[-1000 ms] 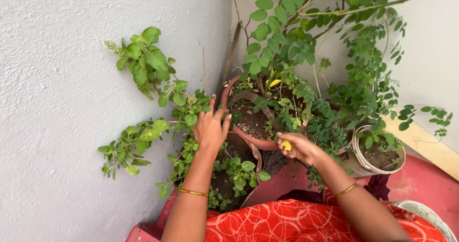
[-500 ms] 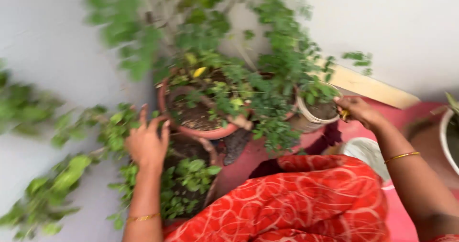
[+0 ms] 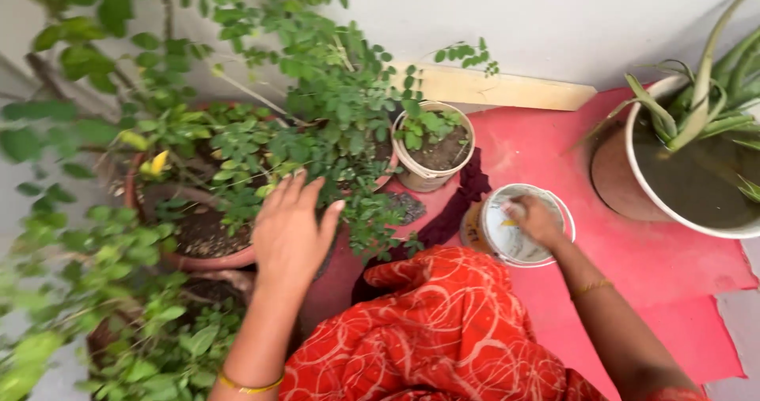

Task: Pruning, weeding, and picking leaves from various potted plants on a balcony.

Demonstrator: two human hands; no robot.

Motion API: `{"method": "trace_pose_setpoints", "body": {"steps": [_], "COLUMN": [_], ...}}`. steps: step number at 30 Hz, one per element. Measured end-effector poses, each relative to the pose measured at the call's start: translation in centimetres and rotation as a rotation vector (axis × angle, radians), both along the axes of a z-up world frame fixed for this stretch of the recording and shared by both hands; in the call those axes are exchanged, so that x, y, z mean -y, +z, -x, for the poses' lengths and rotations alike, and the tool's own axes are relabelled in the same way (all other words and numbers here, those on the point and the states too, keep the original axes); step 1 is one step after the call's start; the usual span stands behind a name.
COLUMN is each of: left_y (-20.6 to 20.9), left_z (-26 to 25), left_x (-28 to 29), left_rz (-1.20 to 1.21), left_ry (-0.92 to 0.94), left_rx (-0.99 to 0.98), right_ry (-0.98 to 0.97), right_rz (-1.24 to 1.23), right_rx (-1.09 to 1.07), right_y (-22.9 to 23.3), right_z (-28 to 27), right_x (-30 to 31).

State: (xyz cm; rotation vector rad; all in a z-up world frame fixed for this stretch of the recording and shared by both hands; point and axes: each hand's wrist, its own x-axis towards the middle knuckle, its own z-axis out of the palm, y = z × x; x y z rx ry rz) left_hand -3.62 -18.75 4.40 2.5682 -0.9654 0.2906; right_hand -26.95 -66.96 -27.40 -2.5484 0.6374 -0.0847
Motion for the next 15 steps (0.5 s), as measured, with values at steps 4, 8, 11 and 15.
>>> {"method": "trace_pose_setpoints", "body": {"steps": [4,8,11,15], "left_y": [-1.7,-2.3,-2.4,-3.9], "left_z": [0.2,0.9,1.3,1.2], "left_x": [5.8,9.8,11.5,13.2], "left_rz": [0.002,0.002,0.040,0.078], "left_ry": [-0.079,-0.146,-0.167,-0.174], "left_rx": [0.004,-0.029,-0.060,-0.051], "right_ry": [0.001,0.153,0.006,0.059], "right_rz": [-0.016,0.129,0.033,0.071], "right_rx": [-0.751,-0.308,-0.305,-0.225], "right_y": [6.0,-0.2,2.8,3.6], "right_z": [1.0,4.6,3.2,-0.1], "right_x": [-10.6,-10.3,-11.0,-10.9]}}
